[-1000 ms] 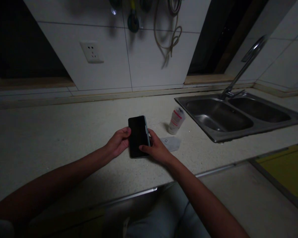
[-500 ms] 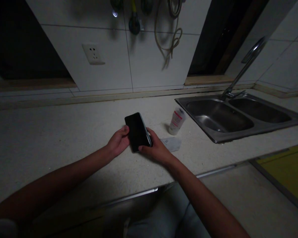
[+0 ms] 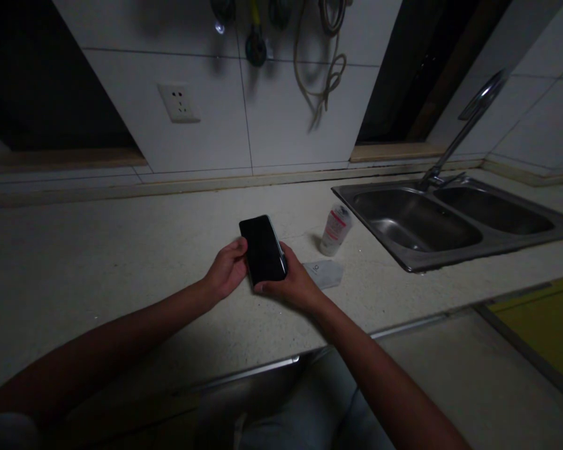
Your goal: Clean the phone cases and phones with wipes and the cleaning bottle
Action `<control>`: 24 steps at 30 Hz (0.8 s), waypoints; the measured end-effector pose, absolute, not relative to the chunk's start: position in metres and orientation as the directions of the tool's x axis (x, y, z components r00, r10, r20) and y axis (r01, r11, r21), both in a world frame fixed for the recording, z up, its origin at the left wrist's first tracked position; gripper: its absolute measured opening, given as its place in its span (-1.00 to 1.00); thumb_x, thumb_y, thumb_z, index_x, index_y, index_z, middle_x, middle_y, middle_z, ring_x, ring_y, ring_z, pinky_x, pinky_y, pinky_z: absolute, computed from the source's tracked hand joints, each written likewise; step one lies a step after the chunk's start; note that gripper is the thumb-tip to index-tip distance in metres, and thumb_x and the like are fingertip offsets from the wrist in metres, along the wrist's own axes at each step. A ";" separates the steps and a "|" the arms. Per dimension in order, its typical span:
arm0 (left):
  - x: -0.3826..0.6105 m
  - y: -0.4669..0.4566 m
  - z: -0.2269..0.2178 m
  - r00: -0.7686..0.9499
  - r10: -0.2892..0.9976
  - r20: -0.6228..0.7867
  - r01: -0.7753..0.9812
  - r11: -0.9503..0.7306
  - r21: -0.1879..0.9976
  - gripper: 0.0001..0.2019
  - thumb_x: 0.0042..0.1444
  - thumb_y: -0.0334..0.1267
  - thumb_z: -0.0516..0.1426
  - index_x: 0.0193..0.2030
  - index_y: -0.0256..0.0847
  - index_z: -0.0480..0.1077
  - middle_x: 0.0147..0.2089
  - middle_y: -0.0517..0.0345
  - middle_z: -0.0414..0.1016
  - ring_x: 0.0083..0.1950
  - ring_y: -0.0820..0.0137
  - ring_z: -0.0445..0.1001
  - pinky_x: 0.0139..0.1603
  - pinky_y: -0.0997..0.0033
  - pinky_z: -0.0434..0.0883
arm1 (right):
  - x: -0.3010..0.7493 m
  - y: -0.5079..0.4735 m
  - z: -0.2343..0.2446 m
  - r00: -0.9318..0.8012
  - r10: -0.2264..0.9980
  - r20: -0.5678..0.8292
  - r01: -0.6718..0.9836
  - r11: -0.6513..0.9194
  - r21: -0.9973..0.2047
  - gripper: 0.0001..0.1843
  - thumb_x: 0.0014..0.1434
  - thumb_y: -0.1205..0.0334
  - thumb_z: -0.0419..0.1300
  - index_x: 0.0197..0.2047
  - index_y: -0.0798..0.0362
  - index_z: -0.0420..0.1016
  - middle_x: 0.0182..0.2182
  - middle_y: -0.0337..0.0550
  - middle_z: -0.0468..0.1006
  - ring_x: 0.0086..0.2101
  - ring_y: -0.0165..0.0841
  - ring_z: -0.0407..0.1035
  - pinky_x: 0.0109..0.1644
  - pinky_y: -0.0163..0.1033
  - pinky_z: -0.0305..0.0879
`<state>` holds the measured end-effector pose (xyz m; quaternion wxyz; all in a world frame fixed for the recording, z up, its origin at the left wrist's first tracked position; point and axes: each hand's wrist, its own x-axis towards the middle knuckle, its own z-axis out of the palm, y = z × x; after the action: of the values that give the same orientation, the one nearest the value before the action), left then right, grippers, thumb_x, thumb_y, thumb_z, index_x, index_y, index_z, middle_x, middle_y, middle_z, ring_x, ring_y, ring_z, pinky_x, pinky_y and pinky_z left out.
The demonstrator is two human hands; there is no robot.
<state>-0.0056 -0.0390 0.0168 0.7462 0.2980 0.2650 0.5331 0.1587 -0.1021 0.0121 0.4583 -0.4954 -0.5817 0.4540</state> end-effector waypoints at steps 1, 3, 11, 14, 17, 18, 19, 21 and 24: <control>-0.005 -0.040 0.018 0.272 0.959 -0.076 -0.638 0.239 0.732 -0.82 0.02 -0.32 0.36 -0.30 -0.30 0.46 -0.33 0.13 0.49 -0.28 0.42 0.45 -0.11 0.38 0.40 | 0.158 -0.102 0.011 -0.081 0.993 0.082 0.176 0.095 -0.980 0.18 -0.24 0.07 0.52 0.39 -0.02 0.07 0.15 0.08 0.43 0.09 -0.03 0.36 0.16 0.08 0.30; -0.004 -0.041 0.020 0.253 0.965 -0.072 -0.641 0.223 0.735 -0.82 0.02 -0.32 0.36 -0.31 -0.32 0.47 -0.34 0.12 0.50 -0.30 0.42 0.45 -0.13 0.39 0.40 | 0.157 -0.101 0.009 -0.059 0.995 0.086 0.204 0.096 -0.974 0.19 -0.25 0.07 0.53 0.39 -0.04 0.07 0.15 0.06 0.44 0.09 -0.03 0.36 0.16 0.10 0.30; -0.004 -0.039 0.023 0.282 0.949 -0.138 -0.667 0.297 0.683 -0.84 0.06 -0.29 0.33 -0.27 -0.29 0.47 -0.34 0.12 0.51 -0.32 0.43 0.46 -0.18 0.41 0.41 | 0.156 -0.102 0.011 -0.073 0.994 0.079 0.106 0.086 -0.991 0.14 -0.24 0.12 0.52 0.37 -0.02 0.11 0.12 0.05 0.47 0.09 -0.02 0.37 0.17 0.11 0.30; -0.005 -0.036 0.024 0.319 0.924 -0.211 -0.681 0.378 0.627 -0.82 0.18 -0.17 0.25 -0.26 -0.26 0.46 -0.36 0.14 0.50 -0.35 0.43 0.45 -0.21 0.40 0.42 | 0.156 -0.102 0.014 -0.069 0.996 0.062 0.055 0.066 -0.996 0.12 -0.26 0.13 0.53 0.35 0.00 0.15 0.13 0.07 0.47 0.08 -0.02 0.38 0.17 0.11 0.30; -0.006 -0.034 0.027 0.356 0.895 -0.271 -0.682 0.446 0.580 -0.76 0.28 -0.12 0.15 -0.30 -0.24 0.45 -0.42 0.16 0.47 -0.41 0.43 0.44 -0.27 0.40 0.41 | 0.156 -0.102 0.016 -0.086 0.994 0.064 0.009 0.065 -0.998 0.04 -0.27 0.13 0.54 0.28 0.01 0.24 0.11 0.05 0.48 0.07 -0.05 0.39 0.18 0.09 0.30; -0.007 -0.033 0.028 0.365 0.886 -0.285 -0.678 0.463 0.571 -0.74 0.30 -0.11 0.12 -0.30 -0.24 0.45 -0.42 0.15 0.48 -0.40 0.42 0.45 -0.26 0.39 0.42 | 0.156 -0.102 0.017 -0.101 0.993 0.065 -0.002 0.065 -0.998 0.01 -0.26 0.13 0.54 0.26 0.01 0.26 0.10 0.03 0.49 0.06 -0.06 0.40 0.18 0.09 0.30; -0.007 -0.032 0.028 0.377 0.878 -0.297 -0.671 0.479 0.565 -0.72 0.32 -0.09 0.09 -0.28 -0.25 0.46 -0.39 0.11 0.50 -0.37 0.39 0.48 -0.22 0.36 0.43 | 0.157 -0.103 0.017 -0.114 0.991 0.063 -0.004 0.063 -0.998 -0.01 -0.25 0.13 0.54 0.25 0.01 0.28 0.08 0.02 0.51 0.05 -0.07 0.40 0.17 0.08 0.30; -0.008 -0.031 0.028 0.392 0.867 -0.308 -0.659 0.499 0.563 -0.69 0.34 -0.09 0.05 -0.23 -0.28 0.49 -0.29 0.02 0.56 -0.25 0.32 0.53 -0.10 0.28 0.45 | 0.158 -0.103 0.017 -0.136 0.989 0.055 0.014 0.058 -0.998 -0.01 -0.24 0.13 0.54 0.26 0.00 0.28 0.07 0.00 0.52 0.05 -0.09 0.41 0.18 0.09 0.30; -0.009 -0.028 0.024 0.406 0.867 -0.289 -0.647 0.496 0.579 -0.71 0.31 -0.11 0.09 -0.13 -0.32 0.50 -0.17 -0.07 0.59 -0.14 0.27 0.54 0.03 0.24 0.42 | 0.159 -0.104 0.017 -0.146 0.988 0.054 0.046 0.061 -0.997 0.00 -0.23 0.12 0.54 0.28 -0.03 0.27 0.08 -0.02 0.51 0.07 -0.08 0.39 0.22 0.11 0.27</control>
<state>-0.0092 -0.0282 0.0238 0.8161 0.1920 0.2863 0.4638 0.1587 -0.1042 0.0172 0.4641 -0.4602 -0.5615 0.5075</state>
